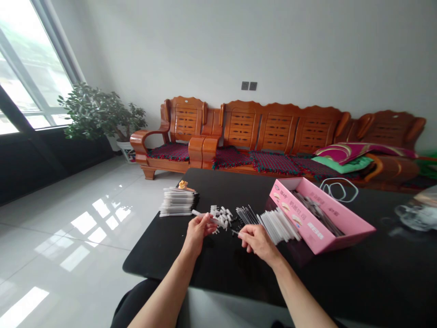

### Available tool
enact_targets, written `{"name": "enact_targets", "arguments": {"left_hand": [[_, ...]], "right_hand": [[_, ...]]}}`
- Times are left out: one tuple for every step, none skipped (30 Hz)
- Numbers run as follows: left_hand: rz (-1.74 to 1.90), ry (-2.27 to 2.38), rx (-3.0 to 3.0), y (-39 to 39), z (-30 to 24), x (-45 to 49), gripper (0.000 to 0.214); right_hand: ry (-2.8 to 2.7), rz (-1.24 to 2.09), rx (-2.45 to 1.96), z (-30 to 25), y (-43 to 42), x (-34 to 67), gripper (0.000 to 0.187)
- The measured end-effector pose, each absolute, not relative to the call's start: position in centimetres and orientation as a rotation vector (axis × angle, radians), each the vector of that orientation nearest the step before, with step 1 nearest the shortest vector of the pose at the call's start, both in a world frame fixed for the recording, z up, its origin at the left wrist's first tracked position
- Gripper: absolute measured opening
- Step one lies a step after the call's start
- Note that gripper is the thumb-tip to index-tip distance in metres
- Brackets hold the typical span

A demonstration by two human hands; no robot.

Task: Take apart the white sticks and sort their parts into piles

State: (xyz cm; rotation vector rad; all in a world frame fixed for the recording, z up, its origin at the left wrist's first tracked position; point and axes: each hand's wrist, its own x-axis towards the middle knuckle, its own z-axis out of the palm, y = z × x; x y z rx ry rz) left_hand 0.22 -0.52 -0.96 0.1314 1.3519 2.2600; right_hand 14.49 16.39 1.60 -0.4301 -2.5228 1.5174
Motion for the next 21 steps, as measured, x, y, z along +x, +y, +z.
{"name": "enact_targets", "arguments": {"left_hand": [[2.321, 1.345, 0.072, -0.8, -1.0, -0.3, 0.028], [2.387, 1.337, 0.008, -1.0, -0.9, -0.7, 0.026], [2.446, 1.328, -0.054, -1.3, -0.9, -1.1, 0.024], [2.493, 1.317, -0.104, -1.5, -0.8, -1.4, 0.022], [2.520, 1.307, -0.137, -1.6, -0.6, -1.6, 0.020], [2.527, 1.301, -0.148, -1.7, -0.5, -1.6, 0.019], [2.515, 1.300, -0.146, -1.7, -0.4, -1.5, 0.018], [2.489, 1.305, -0.135, -1.7, -0.2, -1.3, 0.019], [2.457, 1.313, -0.118, -1.6, -0.2, -1.1, 0.021], [2.429, 1.321, -0.100, -1.4, -0.1, -0.9, 0.023], [2.408, 1.327, -0.088, -1.3, -0.1, -0.7, 0.025], [2.395, 1.331, -0.078, -1.3, 0.0, -0.5, 0.026], [2.389, 1.332, -0.074, -1.2, 0.0, -0.5, 0.027], [2.389, 1.332, -0.071, -1.2, 0.0, -0.5, 0.027], [2.393, 1.331, -0.071, -1.3, 0.1, -0.5, 0.027], [2.396, 1.331, -0.070, -1.3, 0.1, -0.6, 0.026], [2.398, 1.331, -0.067, -1.4, 0.1, -0.7, 0.026], [2.400, 1.331, -0.064, -1.5, 0.1, -0.8, 0.025], [2.401, 1.330, -0.060, -1.6, 0.1, -0.9, 0.025], [2.399, 1.331, -0.057, -1.6, 0.1, -0.9, 0.025], [2.398, 1.332, -0.055, -1.6, 0.1, -0.9, 0.024]], "right_hand": [[-2.519, 1.507, -0.467, 1.7, 17.3, 14.8, 0.024], [-2.516, 1.488, -0.511, 1.7, 18.4, 15.1, 0.023], [-2.506, 1.442, -0.573, 1.7, 19.4, 15.5, 0.022], [-2.492, 1.358, -0.647, 1.6, 20.4, 15.8, 0.022], [-2.480, 1.223, -0.744, 1.4, 21.3, 16.0, 0.022], [-2.484, 1.043, -0.841, 1.2, 22.0, 16.2, 0.022], [-2.491, 0.852, -0.926, 1.1, 22.4, 16.3, 0.023], [-2.506, 0.666, -0.993, 0.9, 22.7, 16.3, 0.024], [-2.521, 0.506, -1.034, 0.8, 22.7, 16.3, 0.024], [-2.529, 0.391, -1.049, 0.8, 22.4, 16.2, 0.022], [-2.535, 0.337, -1.040, 0.9, 22.0, 16.2, 0.017], [-2.557, 0.357, -1.009, 1.1, 21.3, 16.1, 0.012], [-2.597, 0.450, -0.965, 1.3, 20.6, 16.1, 0.009], [-2.663, 0.614, -0.906, 1.5, 19.7, 16.1, 0.007], [-2.765, 0.865, -0.840, 1.7, 18.8, 16.3, 0.007], [-2.857, 1.137, -0.775, 1.8, 17.8, 16.4, 0.006], [-2.939, 1.382, -0.695, 1.9, 16.9, 16.6, 0.007], [-2.995, 1.538, -0.637, 1.9, 16.0, 16.8, 0.010], [-3.035, 1.607, -0.616, 1.9, 15.2, 16.9, 0.014], [-3.071, 1.598, -0.615, 1.9, 14.6, 16.9, 0.015], [-3.099, 1.530, -0.615, 1.8, 14.1, 16.9, 0.015]]}}
